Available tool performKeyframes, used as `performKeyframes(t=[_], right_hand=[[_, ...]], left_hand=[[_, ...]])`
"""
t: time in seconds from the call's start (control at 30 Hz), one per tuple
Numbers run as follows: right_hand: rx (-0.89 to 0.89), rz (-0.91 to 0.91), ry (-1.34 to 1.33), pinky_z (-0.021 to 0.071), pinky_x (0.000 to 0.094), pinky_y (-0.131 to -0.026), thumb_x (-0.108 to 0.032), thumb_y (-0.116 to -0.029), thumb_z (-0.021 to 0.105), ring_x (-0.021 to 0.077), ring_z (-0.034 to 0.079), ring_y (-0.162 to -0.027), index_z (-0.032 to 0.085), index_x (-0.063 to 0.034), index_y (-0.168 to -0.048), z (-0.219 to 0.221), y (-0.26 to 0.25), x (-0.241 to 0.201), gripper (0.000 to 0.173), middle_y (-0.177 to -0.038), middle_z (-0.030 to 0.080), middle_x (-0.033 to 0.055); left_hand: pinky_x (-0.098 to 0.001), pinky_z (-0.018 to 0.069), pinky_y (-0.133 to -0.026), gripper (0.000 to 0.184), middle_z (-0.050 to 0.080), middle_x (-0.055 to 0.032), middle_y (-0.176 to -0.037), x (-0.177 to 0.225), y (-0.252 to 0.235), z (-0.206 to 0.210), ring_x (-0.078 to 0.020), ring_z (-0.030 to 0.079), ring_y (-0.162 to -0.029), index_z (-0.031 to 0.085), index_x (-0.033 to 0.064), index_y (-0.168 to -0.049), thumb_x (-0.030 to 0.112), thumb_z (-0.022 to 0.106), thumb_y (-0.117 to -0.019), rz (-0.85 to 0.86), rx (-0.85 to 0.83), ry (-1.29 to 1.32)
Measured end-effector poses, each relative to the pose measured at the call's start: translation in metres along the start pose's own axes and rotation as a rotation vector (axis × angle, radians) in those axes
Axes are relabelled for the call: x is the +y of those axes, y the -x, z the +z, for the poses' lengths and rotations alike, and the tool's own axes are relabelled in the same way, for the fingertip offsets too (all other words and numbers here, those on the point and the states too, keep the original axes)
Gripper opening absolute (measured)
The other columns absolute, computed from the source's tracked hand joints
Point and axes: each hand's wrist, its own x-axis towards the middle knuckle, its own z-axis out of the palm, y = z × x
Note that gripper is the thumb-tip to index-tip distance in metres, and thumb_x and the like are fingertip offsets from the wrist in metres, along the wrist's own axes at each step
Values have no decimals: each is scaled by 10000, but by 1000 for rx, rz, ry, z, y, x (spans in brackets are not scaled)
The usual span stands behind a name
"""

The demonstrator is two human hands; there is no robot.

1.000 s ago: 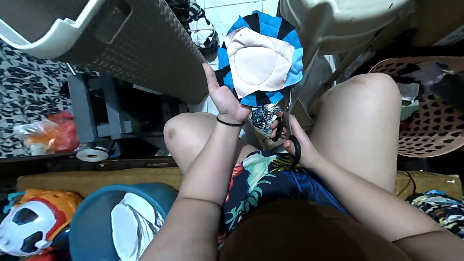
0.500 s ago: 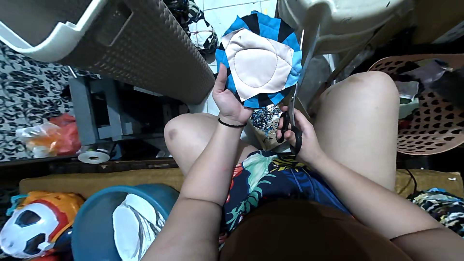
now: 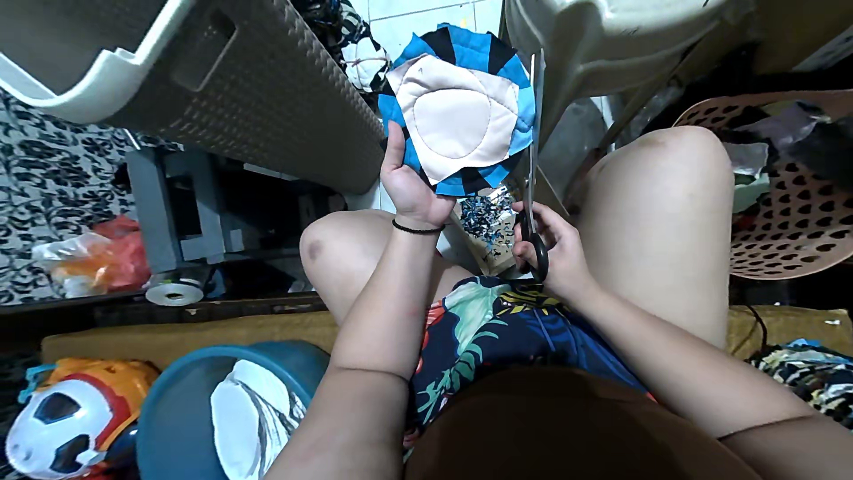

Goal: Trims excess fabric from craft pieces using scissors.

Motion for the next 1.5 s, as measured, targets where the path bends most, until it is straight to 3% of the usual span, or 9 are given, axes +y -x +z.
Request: performKeyframes(t=[0.23, 0.3, 0.37, 0.43, 0.67, 0.87, 1.2, 1.4, 1.5], right_hand=[[4, 25, -26, 552, 212, -521, -233, -892, 784, 57, 590, -562, 553, -32, -1381, 1, 4, 0, 577, -782, 626, -12], [-38, 32, -42, 576, 230, -564, -339, -902, 766, 67, 621, -609, 525, -36, -1399, 0, 4, 1, 630, -810, 634, -10], [-131, 43, -12, 595, 248, -658, -616, -863, 715, 70, 643, -730, 454, -61, -1448, -4, 1, 3, 848, -910, 616, -15], [-182, 56, 32, 587, 248, -701, -692, -835, 685, 68, 638, -803, 405, -60, -1485, -6, -2, 4, 949, -992, 606, -7], [-129, 58, 136, 563, 250, -652, -608, -863, 702, 70, 610, -759, 437, -46, -1482, -7, -4, -3, 877, -955, 598, 2], [-61, 102, 77, 602, 272, -591, -369, -904, 756, 99, 647, -674, 498, -52, -1431, -6, 0, -6, 667, -908, 631, 24], [-66, 104, 53, 610, 276, -581, -477, -875, 766, 94, 651, -653, 521, -80, -1415, -7, 2, -5, 714, -908, 633, 13], [-89, 4, 100, 593, 259, -728, -546, -890, 709, 67, 652, -826, 421, -43, -1447, -12, -2, 2, 804, -1077, 643, 7], [3, -11, 169, 577, 286, -792, -319, -909, 739, 82, 658, -910, 392, -23, -1466, -16, -9, -6, 720, -1257, 640, 57]], left_hand=[[-514, 529, -1002, 601, 667, -123, -1195, 6, -1, -4, -260, 645, -1167, 564, 103, -1266, 497, 142, -1098, 26, 23, -41], [-513, 534, -992, 615, 673, -123, -1187, 9, -1, -5, -260, 649, -1158, 574, 103, -1258, 507, 141, -1094, 11, 27, -39], [-514, 534, -993, 605, 673, -124, -1186, 13, -2, -8, -260, 649, -1159, 567, 104, -1261, 505, 145, -1097, -4, 37, -53], [-509, 539, -990, 600, 677, -122, -1186, 16, -1, -10, -254, 652, -1158, 570, 110, -1261, 504, 149, -1097, -12, 32, -74], [-500, 542, -989, 614, 681, -116, -1186, 11, 4, -8, -250, 656, -1151, 574, 114, -1268, 501, 128, -1098, -38, -26, -113], [-494, 551, -972, 605, 686, -110, -1156, 10, 4, -5, -244, 665, -1129, 581, 109, -1234, 486, 127, -1103, -17, -37, -112], [-489, 555, -962, 592, 684, -105, -1155, 14, 2, -6, -237, 666, -1122, 576, 121, -1235, 489, 132, -1102, -16, -20, -121], [-476, 567, -937, 617, 692, -98, -1126, 17, 0, -7, -225, 677, -1083, 587, 114, -1230, 510, 133, -1097, -11, 50, -182], [-434, 594, -851, 653, 707, -63, -1023, 17, 2, -4, -184, 697, -986, 609, 140, -1137, 551, 105, -1077, -6, 71, -192]])
